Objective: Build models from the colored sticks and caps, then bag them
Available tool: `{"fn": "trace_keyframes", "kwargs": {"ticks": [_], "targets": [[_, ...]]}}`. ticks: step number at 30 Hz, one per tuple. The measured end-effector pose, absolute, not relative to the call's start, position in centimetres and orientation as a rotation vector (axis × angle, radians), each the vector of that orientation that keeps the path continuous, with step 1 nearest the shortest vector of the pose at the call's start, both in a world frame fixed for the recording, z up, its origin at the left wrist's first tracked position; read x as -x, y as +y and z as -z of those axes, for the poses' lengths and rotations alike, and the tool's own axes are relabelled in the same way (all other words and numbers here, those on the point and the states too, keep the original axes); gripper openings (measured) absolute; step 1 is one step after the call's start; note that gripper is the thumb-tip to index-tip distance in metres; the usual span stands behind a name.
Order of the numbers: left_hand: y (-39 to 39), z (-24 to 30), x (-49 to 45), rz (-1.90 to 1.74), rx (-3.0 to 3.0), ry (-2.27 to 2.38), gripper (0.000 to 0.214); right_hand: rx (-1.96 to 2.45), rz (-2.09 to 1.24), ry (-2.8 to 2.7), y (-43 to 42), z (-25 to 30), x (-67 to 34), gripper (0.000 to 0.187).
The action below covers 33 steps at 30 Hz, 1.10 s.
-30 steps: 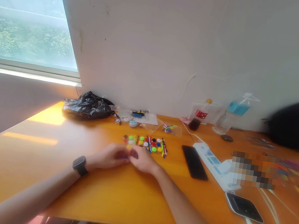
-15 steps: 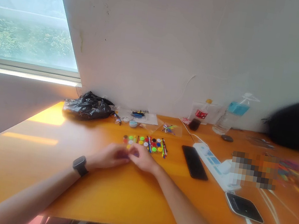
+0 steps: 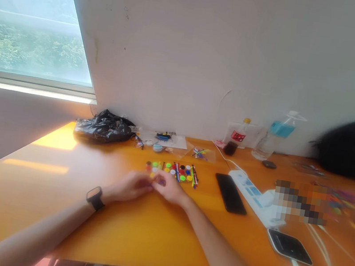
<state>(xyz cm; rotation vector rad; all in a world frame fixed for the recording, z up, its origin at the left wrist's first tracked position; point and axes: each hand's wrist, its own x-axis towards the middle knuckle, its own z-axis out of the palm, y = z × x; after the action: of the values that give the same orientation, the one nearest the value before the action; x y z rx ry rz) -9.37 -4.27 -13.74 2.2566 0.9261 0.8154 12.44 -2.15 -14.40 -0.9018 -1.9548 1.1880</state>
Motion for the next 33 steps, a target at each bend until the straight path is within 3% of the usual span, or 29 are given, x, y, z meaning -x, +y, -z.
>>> {"fn": "trace_keyframes", "kwargs": {"ticks": [33], "targets": [[-3.99, 13.91, 9.36, -0.817, -2.191, 0.898, 0.018, 0.835, -1.418, -1.898, -1.9, 14.49, -12.75, 0.027]]}}
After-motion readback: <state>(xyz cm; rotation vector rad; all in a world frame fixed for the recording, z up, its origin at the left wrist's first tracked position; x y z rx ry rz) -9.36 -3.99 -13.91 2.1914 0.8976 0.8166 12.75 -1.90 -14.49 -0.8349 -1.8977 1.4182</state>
